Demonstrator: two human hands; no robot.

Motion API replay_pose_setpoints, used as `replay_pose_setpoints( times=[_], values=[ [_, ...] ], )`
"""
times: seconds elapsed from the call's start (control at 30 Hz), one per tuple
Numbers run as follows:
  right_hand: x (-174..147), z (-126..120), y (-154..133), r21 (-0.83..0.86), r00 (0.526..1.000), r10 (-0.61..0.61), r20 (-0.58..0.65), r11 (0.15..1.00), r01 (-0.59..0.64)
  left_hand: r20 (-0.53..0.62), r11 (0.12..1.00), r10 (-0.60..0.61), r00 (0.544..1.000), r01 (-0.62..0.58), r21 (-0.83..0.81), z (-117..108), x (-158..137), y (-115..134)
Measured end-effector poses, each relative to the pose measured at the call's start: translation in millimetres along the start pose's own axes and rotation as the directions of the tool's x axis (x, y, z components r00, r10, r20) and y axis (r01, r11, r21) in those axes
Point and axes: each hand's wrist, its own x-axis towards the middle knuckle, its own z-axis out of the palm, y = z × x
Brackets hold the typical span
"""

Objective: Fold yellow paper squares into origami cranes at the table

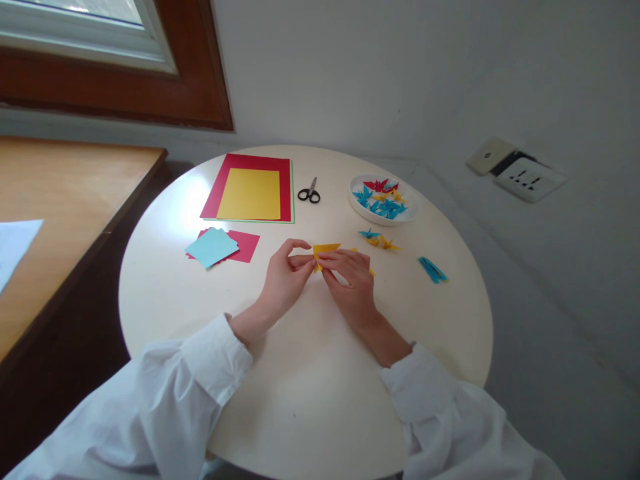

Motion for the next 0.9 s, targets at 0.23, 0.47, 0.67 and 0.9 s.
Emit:
replay_pose_setpoints(
  times=[0.23, 0.47, 0.67, 0.9],
  values=[
    [-1.4, 0.5, 0.7, -0.049, 1.0, -0.027, 0.0, 0.998, 0.027, 0.014, 1.0, -0.004, 1.0, 0.004, -0.026, -0.6, -0.1, -0.2],
    [-2.4, 0.9, 2.3, -0.047, 0.999, -0.049, 0.006, 0.998, 0.049, -0.006, 0.999, -0.02, 1.0, 0.02, -0.037, -0.2, -1.2, 2.8],
    [-2.7, -0.4, 1.2, -0.052, 0.998, -0.065, 0.017, 0.997, 0.065, -0.042, 0.996, -0.059, 0.997, 0.056, -0.074, 0.4, -2.7, 6.5],
    [-4.7, 0.3, -0.9, -0.169, 0.985, -0.171, 0.023, 0.97, 0.172, -0.038, 0.984, -0.085, 0.996, 0.078, -0.158, -1.1, -1.0, 2.1]
  ],
)
